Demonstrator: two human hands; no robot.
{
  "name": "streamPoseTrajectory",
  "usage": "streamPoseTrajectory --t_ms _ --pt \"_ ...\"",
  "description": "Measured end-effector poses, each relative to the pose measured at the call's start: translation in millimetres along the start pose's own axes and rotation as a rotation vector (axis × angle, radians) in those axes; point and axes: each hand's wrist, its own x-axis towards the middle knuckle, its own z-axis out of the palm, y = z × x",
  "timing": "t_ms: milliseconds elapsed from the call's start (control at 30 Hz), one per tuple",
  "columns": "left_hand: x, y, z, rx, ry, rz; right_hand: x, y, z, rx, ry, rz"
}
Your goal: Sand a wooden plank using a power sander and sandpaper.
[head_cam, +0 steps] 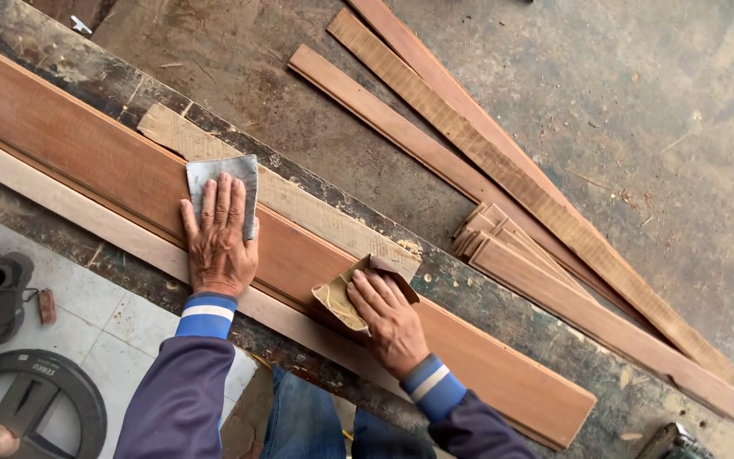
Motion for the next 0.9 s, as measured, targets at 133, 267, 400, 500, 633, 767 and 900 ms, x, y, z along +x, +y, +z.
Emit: streamPoseTrajectory --t_ms 133,267,400,500,633,767,900 --pt "-0.5 1.9 -4.1 -0.034 0.013 -0.009 -105.0 35.8 -30.6 -0.249 -0.081 0.005" --pt "0.5 1.1 -3.7 -0.028 -0.004 -0.014 -216.3 48.5 -53.2 -0.167 0.129 0.359" --pt "-0.5 1.0 -1.1 -0.032 0.001 -0.016 -161.7 14.7 -52.4 -0.054 0.325 0.397" --pt "1.5 4.0 -6.8 -0.048 -0.006 -0.021 -70.5 -18.3 -24.7 0.045 0.228 0.259" --pt "-1.4 -1.9 -1.9 -0.055 -0.013 -0.012 -54.3 -15.1 -10.4 0.049 0.149 0.195" --pt "1.8 -0.7 -2.4 -0.084 -0.004 -0.009 -171.8 22.3 -35.9 -0.055 0.32 0.298" --pt "-0.5 1.8 -3.5 -0.089 -0.011 -0.032 -273.4 38.1 -63.1 -0.308 0.38 0.778"
